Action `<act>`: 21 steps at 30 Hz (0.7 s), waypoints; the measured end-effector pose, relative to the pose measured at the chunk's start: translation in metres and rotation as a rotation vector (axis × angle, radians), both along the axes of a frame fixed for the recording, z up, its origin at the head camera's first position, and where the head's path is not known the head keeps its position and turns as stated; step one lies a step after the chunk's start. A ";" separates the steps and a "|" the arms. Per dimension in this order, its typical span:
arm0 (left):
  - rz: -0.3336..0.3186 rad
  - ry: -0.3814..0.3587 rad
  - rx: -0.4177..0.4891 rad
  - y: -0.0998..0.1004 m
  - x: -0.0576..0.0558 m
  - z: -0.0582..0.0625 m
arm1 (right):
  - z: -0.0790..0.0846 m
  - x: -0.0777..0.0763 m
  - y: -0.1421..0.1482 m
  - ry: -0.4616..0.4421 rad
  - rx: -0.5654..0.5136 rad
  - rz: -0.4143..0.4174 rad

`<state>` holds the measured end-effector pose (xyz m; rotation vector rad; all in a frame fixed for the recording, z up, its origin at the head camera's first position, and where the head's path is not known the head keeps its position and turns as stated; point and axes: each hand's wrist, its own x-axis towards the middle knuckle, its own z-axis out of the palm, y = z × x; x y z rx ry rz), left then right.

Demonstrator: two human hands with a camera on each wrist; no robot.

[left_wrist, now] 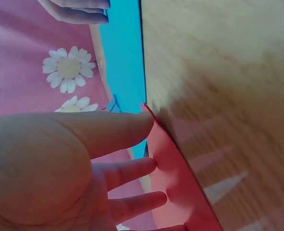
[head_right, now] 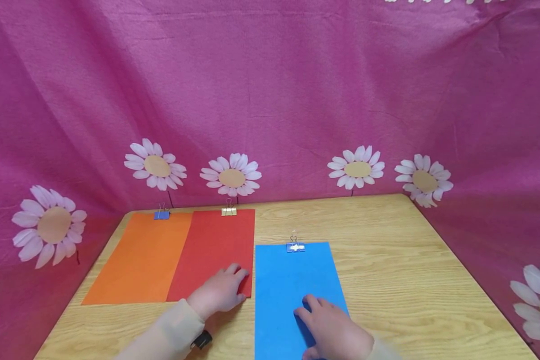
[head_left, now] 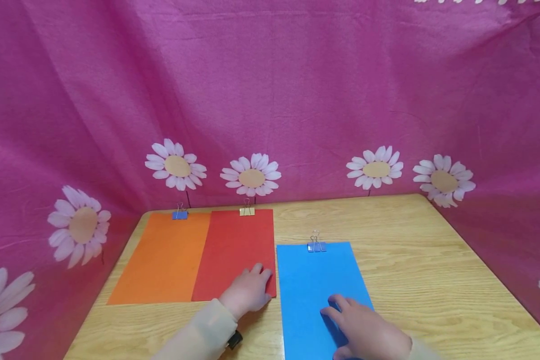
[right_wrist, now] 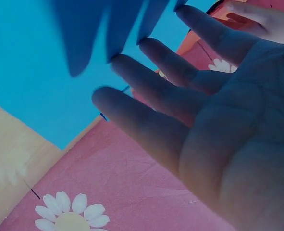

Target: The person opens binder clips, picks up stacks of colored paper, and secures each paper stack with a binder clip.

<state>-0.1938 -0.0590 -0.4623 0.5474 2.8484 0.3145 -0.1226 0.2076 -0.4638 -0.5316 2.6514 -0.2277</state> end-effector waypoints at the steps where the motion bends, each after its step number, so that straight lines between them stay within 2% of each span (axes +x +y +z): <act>1: -0.003 0.000 -0.003 0.000 0.000 -0.001 | -0.001 0.002 0.000 0.001 -0.003 0.008; 10: -0.029 0.021 -0.009 -0.001 0.001 -0.005 | -0.006 0.011 0.003 0.031 -0.054 0.041; 18: -0.024 0.031 0.003 0.000 0.001 -0.005 | -0.005 0.009 0.001 -0.038 -0.087 -0.041; 21: -0.021 0.034 0.006 0.000 0.001 -0.004 | -0.003 0.009 0.000 -0.045 -0.094 -0.045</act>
